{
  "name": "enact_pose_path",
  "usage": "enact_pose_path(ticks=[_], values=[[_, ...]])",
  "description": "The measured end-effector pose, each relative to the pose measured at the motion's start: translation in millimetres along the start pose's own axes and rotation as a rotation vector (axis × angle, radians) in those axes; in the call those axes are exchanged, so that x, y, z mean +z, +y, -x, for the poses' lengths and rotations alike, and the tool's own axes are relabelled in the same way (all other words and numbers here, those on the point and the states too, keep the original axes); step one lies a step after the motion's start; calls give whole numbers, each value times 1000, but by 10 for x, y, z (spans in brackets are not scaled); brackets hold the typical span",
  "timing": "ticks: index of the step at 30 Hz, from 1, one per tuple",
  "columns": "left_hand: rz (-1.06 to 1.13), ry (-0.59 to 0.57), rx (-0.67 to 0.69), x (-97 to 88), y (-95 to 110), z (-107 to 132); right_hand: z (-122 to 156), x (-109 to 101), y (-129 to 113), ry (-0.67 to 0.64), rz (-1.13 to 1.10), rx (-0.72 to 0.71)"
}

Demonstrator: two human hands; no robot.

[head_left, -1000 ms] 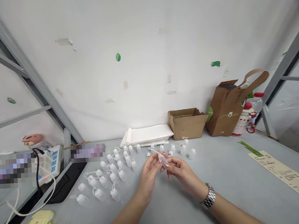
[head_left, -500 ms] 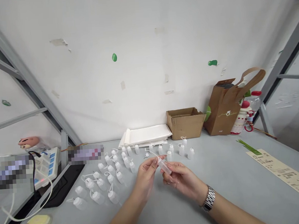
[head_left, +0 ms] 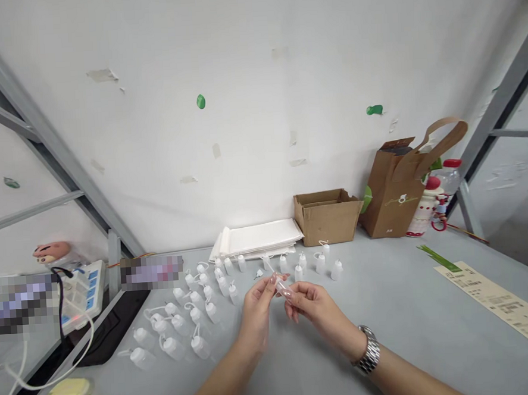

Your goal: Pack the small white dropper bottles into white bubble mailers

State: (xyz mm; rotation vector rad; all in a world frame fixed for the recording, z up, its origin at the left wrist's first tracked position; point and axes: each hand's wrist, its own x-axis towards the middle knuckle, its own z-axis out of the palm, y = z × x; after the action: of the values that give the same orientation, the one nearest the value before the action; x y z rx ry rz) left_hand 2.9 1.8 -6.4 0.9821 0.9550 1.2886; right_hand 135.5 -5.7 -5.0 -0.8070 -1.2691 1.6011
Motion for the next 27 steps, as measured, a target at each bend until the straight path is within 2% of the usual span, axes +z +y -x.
enact_pose_path(ticks=[11, 17, 20, 27], values=[[59, -118, -37, 48, 14, 36, 29, 34, -26, 23, -108, 45], [92, -192, -21, 44, 133, 41, 34, 6, -86, -103, -263, 58], [136, -191, -27, 36, 161, 50, 31, -13, -75, -158, -305, 68], [123, -150, -42, 30, 195, 56, 17, -26, -6, -178, -347, 85]])
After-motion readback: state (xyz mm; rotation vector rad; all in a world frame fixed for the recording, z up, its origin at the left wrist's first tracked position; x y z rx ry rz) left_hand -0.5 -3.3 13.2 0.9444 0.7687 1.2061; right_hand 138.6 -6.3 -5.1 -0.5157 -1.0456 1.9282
